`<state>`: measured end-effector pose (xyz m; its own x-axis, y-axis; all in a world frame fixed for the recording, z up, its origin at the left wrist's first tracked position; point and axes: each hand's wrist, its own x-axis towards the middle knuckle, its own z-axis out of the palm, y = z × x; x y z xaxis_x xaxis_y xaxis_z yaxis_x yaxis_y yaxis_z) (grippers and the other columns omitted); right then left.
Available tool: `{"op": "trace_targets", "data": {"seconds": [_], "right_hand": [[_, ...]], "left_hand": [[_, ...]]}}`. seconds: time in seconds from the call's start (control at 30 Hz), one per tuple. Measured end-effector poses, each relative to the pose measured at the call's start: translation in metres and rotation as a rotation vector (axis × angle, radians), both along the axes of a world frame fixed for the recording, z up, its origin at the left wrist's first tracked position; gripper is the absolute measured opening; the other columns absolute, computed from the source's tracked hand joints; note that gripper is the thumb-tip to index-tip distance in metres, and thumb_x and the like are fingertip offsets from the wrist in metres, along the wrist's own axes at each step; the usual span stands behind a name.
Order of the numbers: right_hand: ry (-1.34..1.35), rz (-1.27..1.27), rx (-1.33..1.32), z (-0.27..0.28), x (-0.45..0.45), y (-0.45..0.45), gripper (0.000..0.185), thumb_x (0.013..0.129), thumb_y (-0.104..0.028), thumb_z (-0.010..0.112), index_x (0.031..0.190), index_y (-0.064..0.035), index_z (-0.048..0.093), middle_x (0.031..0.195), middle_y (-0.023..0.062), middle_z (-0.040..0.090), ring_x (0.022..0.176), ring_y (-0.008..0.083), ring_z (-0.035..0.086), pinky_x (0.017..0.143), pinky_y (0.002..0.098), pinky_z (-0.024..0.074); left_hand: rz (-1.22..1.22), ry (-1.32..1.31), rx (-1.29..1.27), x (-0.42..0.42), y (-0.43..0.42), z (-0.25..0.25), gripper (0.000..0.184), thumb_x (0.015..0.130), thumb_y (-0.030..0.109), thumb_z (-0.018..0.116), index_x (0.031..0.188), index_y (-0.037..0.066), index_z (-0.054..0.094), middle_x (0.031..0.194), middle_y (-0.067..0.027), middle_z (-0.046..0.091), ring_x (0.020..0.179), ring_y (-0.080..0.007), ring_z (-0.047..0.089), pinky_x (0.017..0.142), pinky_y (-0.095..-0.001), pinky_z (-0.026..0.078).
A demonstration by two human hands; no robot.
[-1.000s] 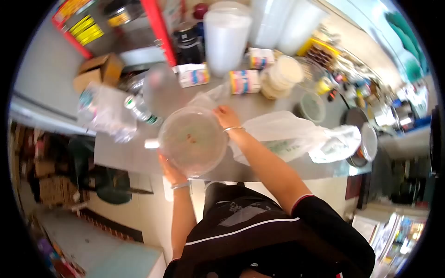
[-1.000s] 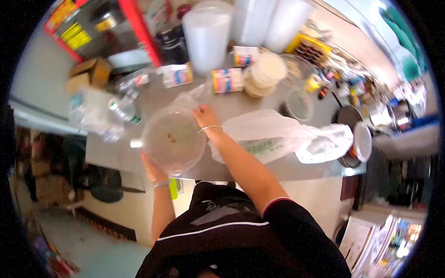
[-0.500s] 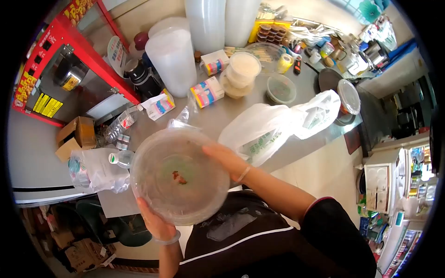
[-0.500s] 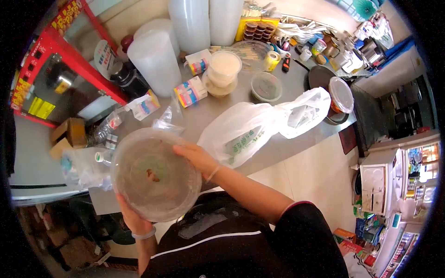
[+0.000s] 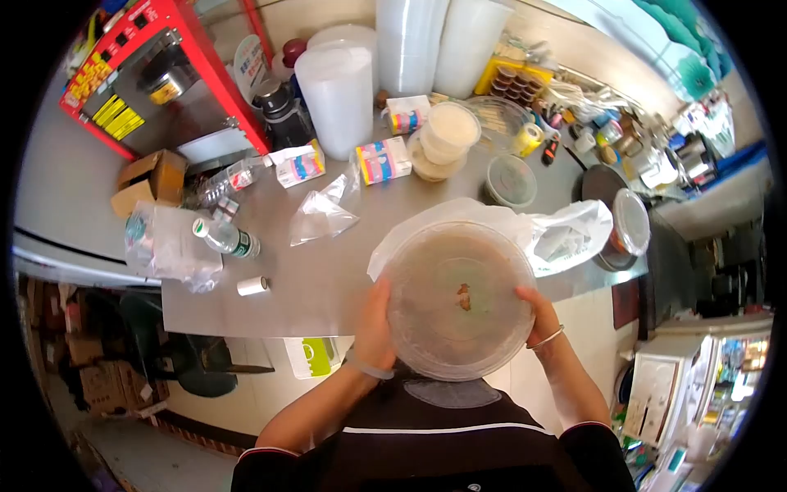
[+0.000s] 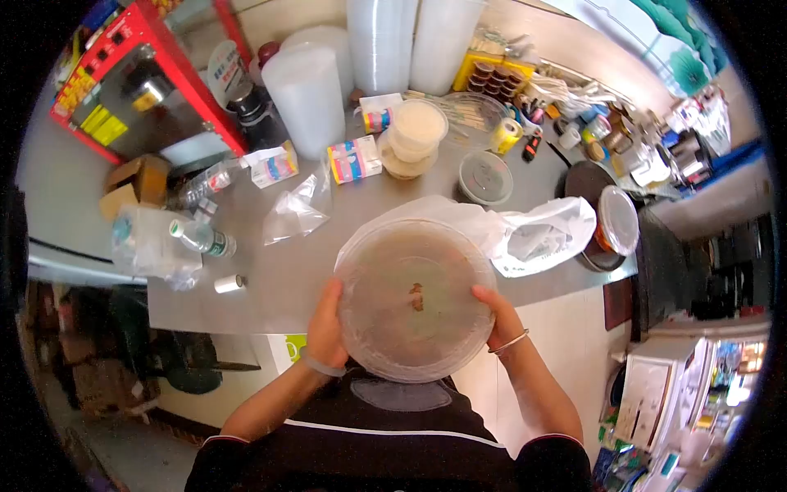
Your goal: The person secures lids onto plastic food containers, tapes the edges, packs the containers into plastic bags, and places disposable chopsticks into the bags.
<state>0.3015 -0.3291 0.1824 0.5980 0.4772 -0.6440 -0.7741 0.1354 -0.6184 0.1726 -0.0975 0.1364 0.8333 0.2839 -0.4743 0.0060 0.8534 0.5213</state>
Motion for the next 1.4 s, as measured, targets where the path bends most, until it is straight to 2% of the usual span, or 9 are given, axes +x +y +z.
{"op": "trace_targets", "data": {"seconds": [0.13, 0.27, 0.63, 0.83, 0.93, 1.03, 1.23, 1.33, 1.4], "right_hand": [[-0.124, 0.156, 0.054, -0.010, 0.051, -0.005, 0.056, 0.080, -0.024, 0.063, 0.127, 0.0010, 0.044, 0.120, 0.0130, 0.055, 0.109, 0.0240, 0.054, 0.094, 0.0364, 0.0433], [-0.134, 0.224, 0.038, -0.031, 0.098, 0.016, 0.057, 0.079, -0.025, 0.064, 0.128, -0.0019, 0.045, 0.120, 0.0108, 0.055, 0.109, 0.0231, 0.053, 0.095, 0.0367, 0.0421], [0.011, 0.163, 0.259, -0.130, 0.171, 0.078, 0.050, 0.079, -0.020, 0.063, 0.123, -0.0009, 0.048, 0.113, 0.0123, 0.059, 0.103, 0.0257, 0.058, 0.088, 0.0390, 0.0484], [0.023, 0.101, 0.301, -0.168, 0.171, 0.083, 0.049, 0.079, -0.017, 0.062, 0.123, 0.0001, 0.048, 0.114, 0.0138, 0.059, 0.104, 0.0279, 0.057, 0.091, 0.0399, 0.0470], [0.051, 0.074, 0.296, -0.179, 0.168, 0.085, 0.049, 0.079, -0.017, 0.062, 0.123, -0.0001, 0.048, 0.115, 0.0143, 0.058, 0.105, 0.0285, 0.057, 0.093, 0.0409, 0.0457], [0.066, 0.039, 0.295, -0.180, 0.164, 0.087, 0.049, 0.079, -0.016, 0.061, 0.123, -0.0002, 0.048, 0.116, 0.0144, 0.058, 0.106, 0.0291, 0.056, 0.094, 0.0419, 0.0449], [0.072, -0.055, 0.277, -0.169, 0.140, 0.097, 0.049, 0.079, -0.016, 0.060, 0.124, -0.0004, 0.047, 0.116, 0.0142, 0.057, 0.107, 0.0296, 0.054, 0.094, 0.0417, 0.0444], [0.066, -0.062, 0.269, -0.173, 0.121, 0.087, 0.049, 0.079, -0.016, 0.060, 0.123, -0.0004, 0.047, 0.117, 0.0142, 0.056, 0.107, 0.0295, 0.054, 0.094, 0.0411, 0.0445], [0.074, -0.058, 0.243, -0.173, 0.106, 0.074, 0.049, 0.079, -0.017, 0.061, 0.123, -0.0004, 0.047, 0.117, 0.0141, 0.056, 0.108, 0.0290, 0.054, 0.093, 0.0406, 0.0446]], "left_hand": [[0.032, -0.077, -0.087, 0.028, -0.019, 0.000, 0.049, 0.097, 0.034, 0.038, 0.135, 0.003, 0.037, 0.134, -0.0087, 0.043, 0.122, -0.0184, 0.041, 0.102, -0.0319, 0.034], [0.129, -0.093, -0.081, 0.061, -0.013, -0.026, 0.049, 0.097, 0.036, 0.039, 0.134, 0.004, 0.039, 0.131, -0.0088, 0.047, 0.119, -0.0198, 0.045, 0.099, -0.0329, 0.038], [0.223, -0.172, 0.049, 0.114, 0.023, -0.065, 0.054, 0.096, 0.046, 0.036, 0.131, 0.005, 0.042, 0.127, -0.0095, 0.050, 0.115, -0.0225, 0.049, 0.097, -0.0363, 0.041], [0.149, 0.215, 0.258, 0.101, 0.043, -0.097, 0.048, 0.094, 0.042, 0.041, 0.125, 0.006, 0.048, 0.123, -0.0085, 0.054, 0.107, -0.0256, 0.054, 0.091, -0.0348, 0.043], [-0.133, 0.344, 1.071, 0.072, 0.070, -0.180, 0.039, 0.089, 0.034, 0.050, 0.115, 0.006, 0.055, 0.112, -0.0124, 0.059, 0.098, -0.0304, 0.056, 0.086, -0.0368, 0.044], [-0.417, 0.484, 1.687, 0.064, 0.060, -0.126, 0.037, 0.077, 0.023, 0.059, 0.113, 0.013, 0.059, 0.103, -0.0146, 0.062, 0.092, -0.0304, 0.058, 0.079, -0.0396, 0.046], [-0.721, 0.207, 2.039, 0.026, 0.023, -0.139, 0.027, 0.068, 0.013, 0.062, 0.093, 0.013, 0.068, 0.088, -0.0111, 0.062, 0.085, -0.0312, 0.056, 0.075, -0.0405, 0.046], [-0.563, 0.142, 2.122, 0.006, 0.015, -0.079, 0.008, 0.068, 0.015, 0.060, 0.065, 0.009, 0.063, 0.078, -0.0088, 0.061, 0.079, -0.0277, 0.056, 0.071, -0.0383, 0.044], [-0.657, 0.174, 2.046, -0.003, 0.025, -0.035, 0.007, 0.068, 0.012, 0.060, 0.068, 0.008, 0.065, 0.078, -0.0102, 0.062, 0.079, -0.0288, 0.056, 0.072, -0.0385, 0.044]]}}
